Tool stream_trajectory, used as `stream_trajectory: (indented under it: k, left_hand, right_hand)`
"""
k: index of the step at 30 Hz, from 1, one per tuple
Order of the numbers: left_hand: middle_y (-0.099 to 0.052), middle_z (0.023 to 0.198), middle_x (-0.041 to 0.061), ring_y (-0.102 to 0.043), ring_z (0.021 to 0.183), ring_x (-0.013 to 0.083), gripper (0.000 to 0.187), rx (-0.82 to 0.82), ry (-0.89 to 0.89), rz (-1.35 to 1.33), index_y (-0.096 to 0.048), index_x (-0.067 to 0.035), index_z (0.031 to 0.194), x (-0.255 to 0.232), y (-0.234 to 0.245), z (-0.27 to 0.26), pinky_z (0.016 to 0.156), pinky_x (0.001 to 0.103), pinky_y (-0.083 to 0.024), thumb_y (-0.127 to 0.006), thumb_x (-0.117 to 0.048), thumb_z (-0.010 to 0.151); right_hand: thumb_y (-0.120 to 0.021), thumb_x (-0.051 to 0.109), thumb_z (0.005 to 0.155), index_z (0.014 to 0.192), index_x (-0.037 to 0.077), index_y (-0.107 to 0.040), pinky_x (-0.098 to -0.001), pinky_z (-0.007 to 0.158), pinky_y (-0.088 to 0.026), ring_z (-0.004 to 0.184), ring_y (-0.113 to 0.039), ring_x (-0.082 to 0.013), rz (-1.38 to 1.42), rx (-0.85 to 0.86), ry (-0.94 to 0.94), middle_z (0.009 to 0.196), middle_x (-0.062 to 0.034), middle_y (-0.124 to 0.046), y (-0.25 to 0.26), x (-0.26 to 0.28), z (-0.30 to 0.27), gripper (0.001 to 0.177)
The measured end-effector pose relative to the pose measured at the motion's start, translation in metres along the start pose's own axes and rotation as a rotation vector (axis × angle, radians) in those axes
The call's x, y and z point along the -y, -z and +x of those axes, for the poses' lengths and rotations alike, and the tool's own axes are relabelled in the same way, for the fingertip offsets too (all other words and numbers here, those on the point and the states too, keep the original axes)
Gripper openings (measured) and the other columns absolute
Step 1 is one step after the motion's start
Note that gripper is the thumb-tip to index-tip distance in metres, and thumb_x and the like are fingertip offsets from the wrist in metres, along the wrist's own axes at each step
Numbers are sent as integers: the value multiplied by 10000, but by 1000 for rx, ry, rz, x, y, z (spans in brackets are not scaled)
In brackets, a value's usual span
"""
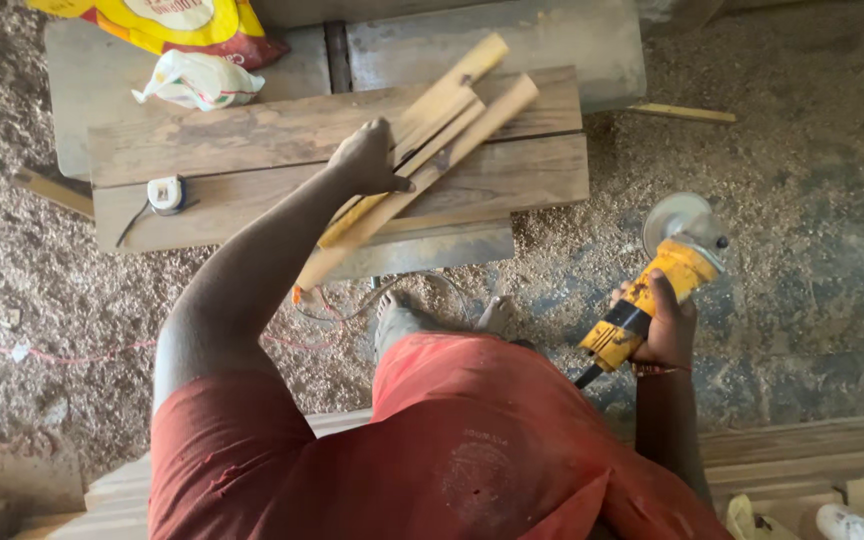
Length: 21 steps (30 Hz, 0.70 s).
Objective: The person uses an angle grinder with a sanding disc to smooth the surfaces of several small wooden planks on a workbench. They repeatedly sand the planks, flip them over to sand the other side, and occasionally inspect the wood by hand.
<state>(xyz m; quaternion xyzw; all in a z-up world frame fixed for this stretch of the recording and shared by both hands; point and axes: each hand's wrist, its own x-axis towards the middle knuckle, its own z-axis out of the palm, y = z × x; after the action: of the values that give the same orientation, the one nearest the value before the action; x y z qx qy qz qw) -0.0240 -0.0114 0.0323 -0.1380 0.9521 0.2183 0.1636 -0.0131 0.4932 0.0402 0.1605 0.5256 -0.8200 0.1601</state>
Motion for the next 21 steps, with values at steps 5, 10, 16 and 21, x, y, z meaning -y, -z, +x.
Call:
stream_trajectory:
  k: [5, 10, 16, 21]
  left_hand:
    - [-588, 1270, 120, -585, 1169, 319, 695, -501, -326, 451, -539, -61, 1273, -20, 7, -9, 998, 449, -483, -903, -225, 703]
    - [-582, 1295, 100, -580, 1160, 291, 556, -733, -533, 469, -551, -102, 1179, -10, -10, -34, 970, 446, -469, -857, -228, 732]
    - [-587, 1123, 155, -558, 1048, 340, 882, -652, -500, 395, -516, -132, 1405, -33, -8, -72, 865, 515, -445, -812, -465, 644]
    - [-566, 1168, 147, -539, 1164, 359, 718, -460, -386, 223, -506, -208, 1477, -27, -4, -51, 957, 540, -435, -806, -531, 909]
  right_hand:
    - [-722, 187, 1017, 1213, 3, -566, -411, 778, -607, 838, -684, -243, 12, 58, 121, 959, -121, -652, -38, -1, -6, 311]
    - [-699, 176, 989, 1191, 6, -566, -393, 732, -607, 796, -695, -248, -106, 58, 116, 933, -129, -669, -68, 2, -24, 295]
    - [-706, 149, 991, 1224, 19, -552, -394, 749, -617, 835, -700, -209, -148, 87, 105, 978, -112, -676, -92, 7, -42, 309]
    - [-710, 160, 981, 1189, 26, -570, -379, 748, -621, 813, -709, -211, -183, 117, 65, 957, -102, -688, -93, 10, -45, 285]
